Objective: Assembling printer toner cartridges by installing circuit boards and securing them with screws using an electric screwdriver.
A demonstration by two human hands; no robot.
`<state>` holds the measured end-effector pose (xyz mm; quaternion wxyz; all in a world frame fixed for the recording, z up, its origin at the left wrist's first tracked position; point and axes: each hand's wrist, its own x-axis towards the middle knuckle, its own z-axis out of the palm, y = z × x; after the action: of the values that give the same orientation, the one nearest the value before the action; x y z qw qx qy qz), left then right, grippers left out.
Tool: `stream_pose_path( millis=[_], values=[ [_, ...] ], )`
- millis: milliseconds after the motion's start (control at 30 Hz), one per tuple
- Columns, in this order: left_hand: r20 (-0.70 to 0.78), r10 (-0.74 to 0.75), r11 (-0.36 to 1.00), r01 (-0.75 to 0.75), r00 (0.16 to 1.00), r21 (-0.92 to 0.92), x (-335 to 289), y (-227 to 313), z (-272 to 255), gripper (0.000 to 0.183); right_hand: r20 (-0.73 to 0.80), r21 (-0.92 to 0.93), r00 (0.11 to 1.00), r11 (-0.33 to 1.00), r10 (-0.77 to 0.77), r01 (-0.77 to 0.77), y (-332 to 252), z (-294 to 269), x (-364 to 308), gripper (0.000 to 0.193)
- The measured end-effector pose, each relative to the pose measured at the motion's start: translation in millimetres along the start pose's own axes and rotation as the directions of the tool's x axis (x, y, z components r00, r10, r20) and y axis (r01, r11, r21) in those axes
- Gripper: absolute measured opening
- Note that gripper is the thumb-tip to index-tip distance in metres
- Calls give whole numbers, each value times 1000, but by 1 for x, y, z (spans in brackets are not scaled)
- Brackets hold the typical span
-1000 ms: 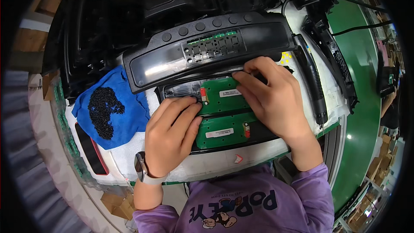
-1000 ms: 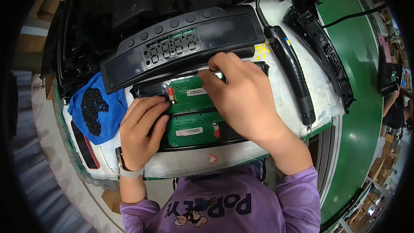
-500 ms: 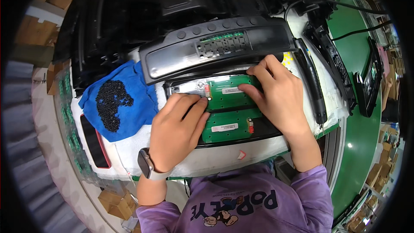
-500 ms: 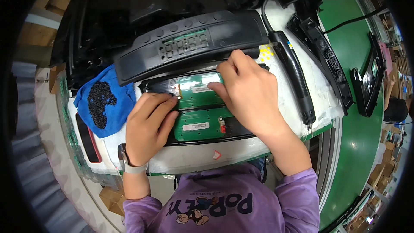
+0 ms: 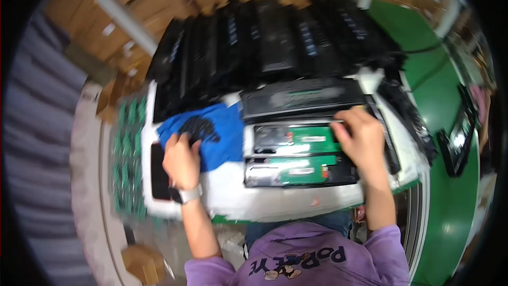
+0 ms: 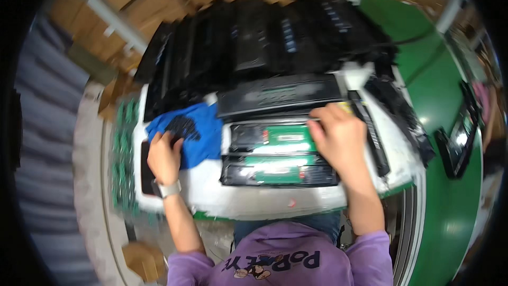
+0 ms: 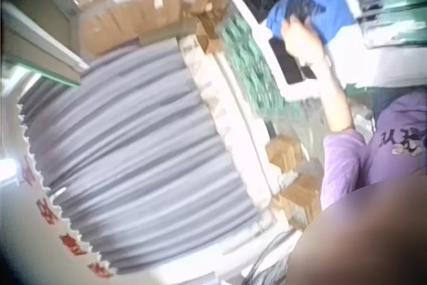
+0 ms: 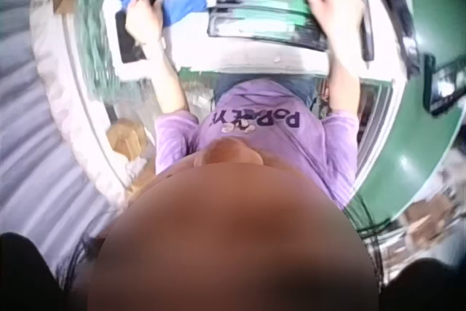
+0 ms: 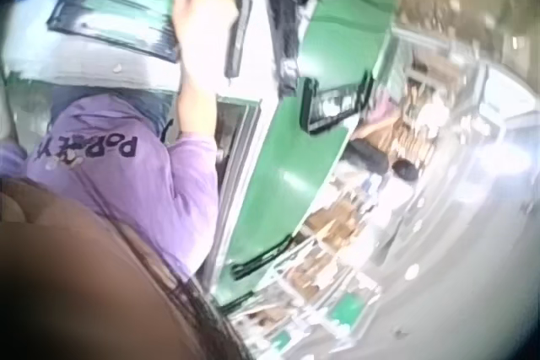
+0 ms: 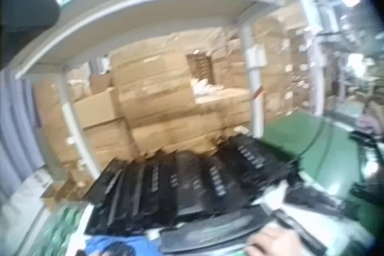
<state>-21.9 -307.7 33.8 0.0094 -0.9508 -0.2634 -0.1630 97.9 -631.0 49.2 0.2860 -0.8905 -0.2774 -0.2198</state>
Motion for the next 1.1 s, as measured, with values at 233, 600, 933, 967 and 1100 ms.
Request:
stream_pose_path(
  millis=[233,600,933,967,1100],
  values=[
    [-363,114,990,-136,925,-37,-13,-44,19,13,-97,26,995,999,37,-35,10,4,-7,10],
    [-95,-64,55,-92,993,-994,-21,-50,52,21,-27,-400,882,803,471,-441,70,-28,-52,42],
    [517,148,-743,440,843,-505,-12,-14,12,6,149,-324,913,892,379,-317,86,-14,-40,37],
    [519,155,-739,447,840,-504,-13,-14,13,6,147,-325,910,888,386,-324,89,-16,-43,37],
    [467,146,-583,457,872,-672,-31,7,1,8,10,-153,887,877,462,-456,83,-37,-53,34]
  ],
)
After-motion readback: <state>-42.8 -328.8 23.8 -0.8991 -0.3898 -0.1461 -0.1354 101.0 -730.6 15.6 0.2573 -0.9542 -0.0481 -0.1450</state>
